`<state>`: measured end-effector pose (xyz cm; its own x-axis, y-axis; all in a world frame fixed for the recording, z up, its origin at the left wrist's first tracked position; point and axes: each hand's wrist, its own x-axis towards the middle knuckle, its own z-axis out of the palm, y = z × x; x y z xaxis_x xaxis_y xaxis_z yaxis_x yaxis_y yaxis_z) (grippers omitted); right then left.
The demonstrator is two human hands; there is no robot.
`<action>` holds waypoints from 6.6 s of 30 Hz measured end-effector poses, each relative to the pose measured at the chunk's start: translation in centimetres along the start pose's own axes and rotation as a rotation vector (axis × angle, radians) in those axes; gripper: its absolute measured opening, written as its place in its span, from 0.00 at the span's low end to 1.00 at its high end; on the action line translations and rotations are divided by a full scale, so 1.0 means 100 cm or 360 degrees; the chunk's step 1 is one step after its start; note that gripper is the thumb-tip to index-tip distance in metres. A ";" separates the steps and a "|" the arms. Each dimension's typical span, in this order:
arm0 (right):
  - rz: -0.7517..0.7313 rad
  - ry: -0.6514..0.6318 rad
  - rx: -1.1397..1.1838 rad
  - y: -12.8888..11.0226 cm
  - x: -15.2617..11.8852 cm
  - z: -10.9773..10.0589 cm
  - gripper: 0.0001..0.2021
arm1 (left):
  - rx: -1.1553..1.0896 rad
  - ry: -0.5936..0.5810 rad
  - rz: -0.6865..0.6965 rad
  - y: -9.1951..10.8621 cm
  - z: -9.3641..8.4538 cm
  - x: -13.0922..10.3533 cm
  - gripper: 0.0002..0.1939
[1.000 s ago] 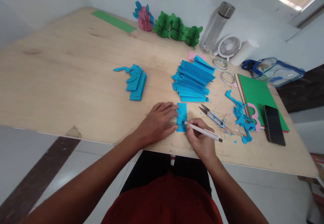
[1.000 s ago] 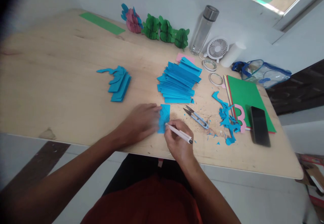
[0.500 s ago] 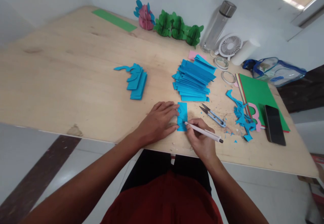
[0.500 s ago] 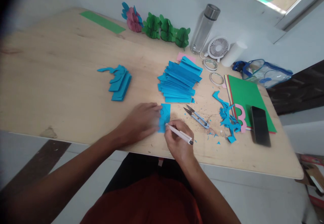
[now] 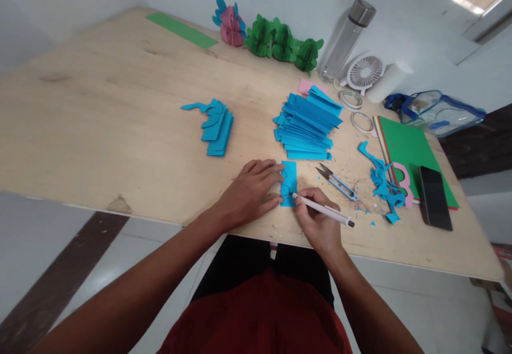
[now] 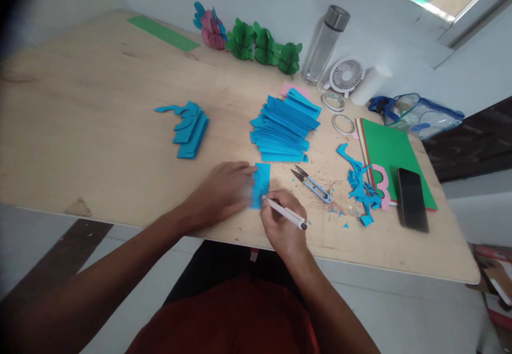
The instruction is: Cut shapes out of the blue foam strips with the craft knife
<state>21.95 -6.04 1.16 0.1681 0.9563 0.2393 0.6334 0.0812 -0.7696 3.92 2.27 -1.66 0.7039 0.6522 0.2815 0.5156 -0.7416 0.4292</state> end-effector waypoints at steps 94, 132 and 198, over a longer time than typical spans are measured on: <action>0.0140 -0.0033 0.0138 0.000 0.000 0.002 0.03 | 0.0022 0.0031 0.0014 0.000 0.001 -0.001 0.15; 0.0090 -0.0079 0.0135 0.000 0.000 0.008 0.03 | 0.0029 0.0006 0.0016 0.000 0.002 -0.001 0.13; 0.0123 -0.0112 0.0195 0.002 0.001 0.006 0.02 | 0.0035 0.0006 0.0016 -0.001 0.002 -0.001 0.13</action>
<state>21.65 -5.72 0.63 0.1567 0.9780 0.1377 0.5230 0.0361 -0.8516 3.87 2.21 -1.93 0.7072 0.6454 0.2886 0.5194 -0.7512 0.4074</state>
